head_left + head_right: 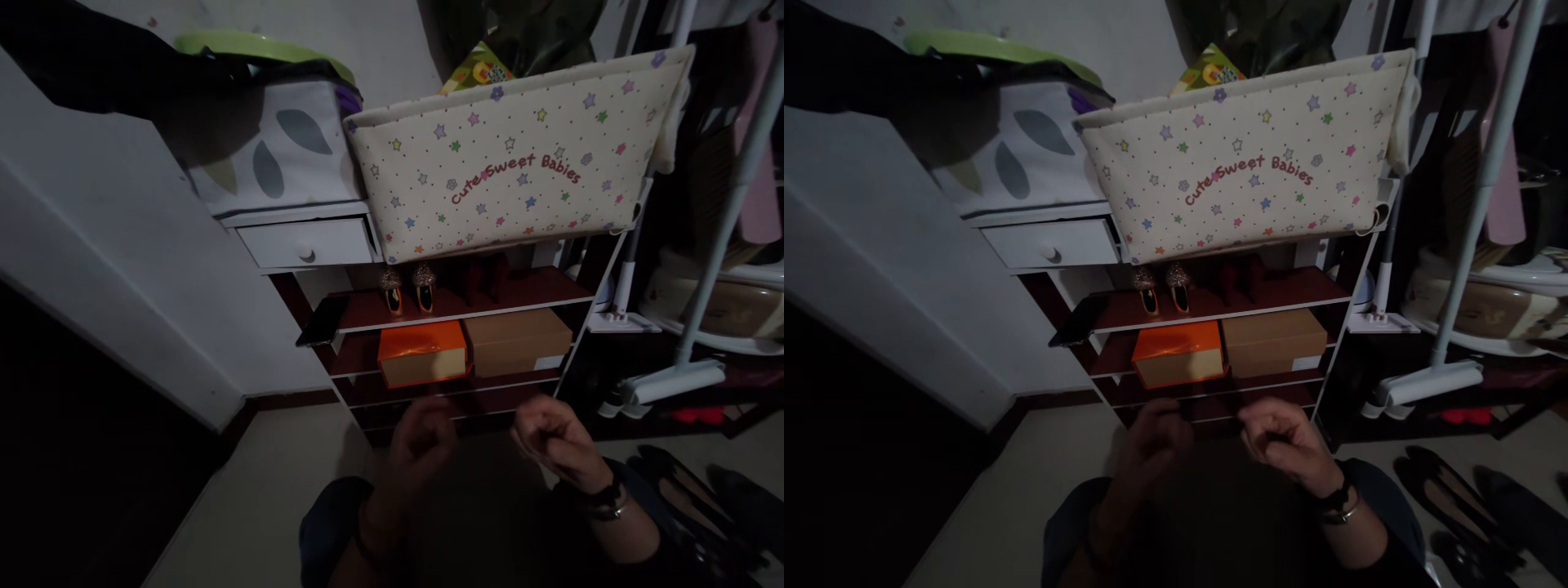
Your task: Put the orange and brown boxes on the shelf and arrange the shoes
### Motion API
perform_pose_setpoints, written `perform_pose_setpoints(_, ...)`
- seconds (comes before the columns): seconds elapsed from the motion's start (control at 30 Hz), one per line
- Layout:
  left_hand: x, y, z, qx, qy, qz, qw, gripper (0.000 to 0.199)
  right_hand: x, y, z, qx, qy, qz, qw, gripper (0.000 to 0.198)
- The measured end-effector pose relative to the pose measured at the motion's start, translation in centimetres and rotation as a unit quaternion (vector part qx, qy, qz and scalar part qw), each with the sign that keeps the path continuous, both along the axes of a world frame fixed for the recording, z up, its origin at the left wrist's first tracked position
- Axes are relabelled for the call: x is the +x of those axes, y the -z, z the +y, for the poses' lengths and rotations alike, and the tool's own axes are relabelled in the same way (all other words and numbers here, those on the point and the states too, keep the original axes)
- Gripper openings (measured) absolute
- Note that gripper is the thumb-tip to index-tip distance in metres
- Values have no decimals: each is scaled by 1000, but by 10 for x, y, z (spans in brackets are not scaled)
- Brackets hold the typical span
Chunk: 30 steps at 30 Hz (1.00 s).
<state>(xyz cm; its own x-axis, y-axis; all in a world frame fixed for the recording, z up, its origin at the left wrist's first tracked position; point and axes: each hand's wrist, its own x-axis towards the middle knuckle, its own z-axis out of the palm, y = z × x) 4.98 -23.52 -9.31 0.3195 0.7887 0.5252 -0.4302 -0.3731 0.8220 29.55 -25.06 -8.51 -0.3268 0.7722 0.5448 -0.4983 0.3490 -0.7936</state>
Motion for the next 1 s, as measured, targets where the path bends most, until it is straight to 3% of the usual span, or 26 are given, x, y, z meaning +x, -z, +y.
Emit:
perform_pose_setpoints(0.03,-2,3,6,-9,-62,81,995,22,3,4,7,14,41,-65,997,26)
perform_pose_setpoints(0.13,-4,20,30,56,-177,301,935,38,7,29,34,83,163,-286,941,52)
perform_pose_setpoints(0.27,1,62,65,303,-192,460,812,36,13,80,66,182,242,-535,789,51)
perform_pose_setpoints(0.33,1,84,79,365,-192,516,751,34,18,102,74,190,248,-611,727,46)
perform_pose_setpoints(0.4,0,102,89,361,-193,568,714,30,23,115,78,181,250,-634,709,44)
perform_pose_setpoints(0.47,-2,113,96,340,-192,602,696,26,26,123,77,174,266,-627,711,44)
perform_pose_setpoints(0.53,-6,116,99,335,-194,605,695,25,28,128,76,178,283,-612,717,43)
perform_pose_setpoints(0.6,-14,112,101,350,-217,568,712,27,30,129,74,195,292,-588,729,41)
perform_pose_setpoints(0.7,-34,93,104,343,-300,477,752,34,32,110,76,232,341,-533,739,39)
perform_pose_setpoints(0.77,-52,77,107,273,-375,421,779,40,33,74,86,266,411,-489,722,31)
perform_pose_setpoints(0.83,-69,62,110,158,-459,356,799,43,32,24,105,316,463,-463,686,20)
perform_pose_setpoints(0.93,-86,46,111,-5,-563,245,789,48,32,-49,149,402,447,-486,634,54)
perform_pose_setpoints(1.0,-91,41,109,-65,-601,183,775,49,41,-76,178,397,440,-560,580,64)
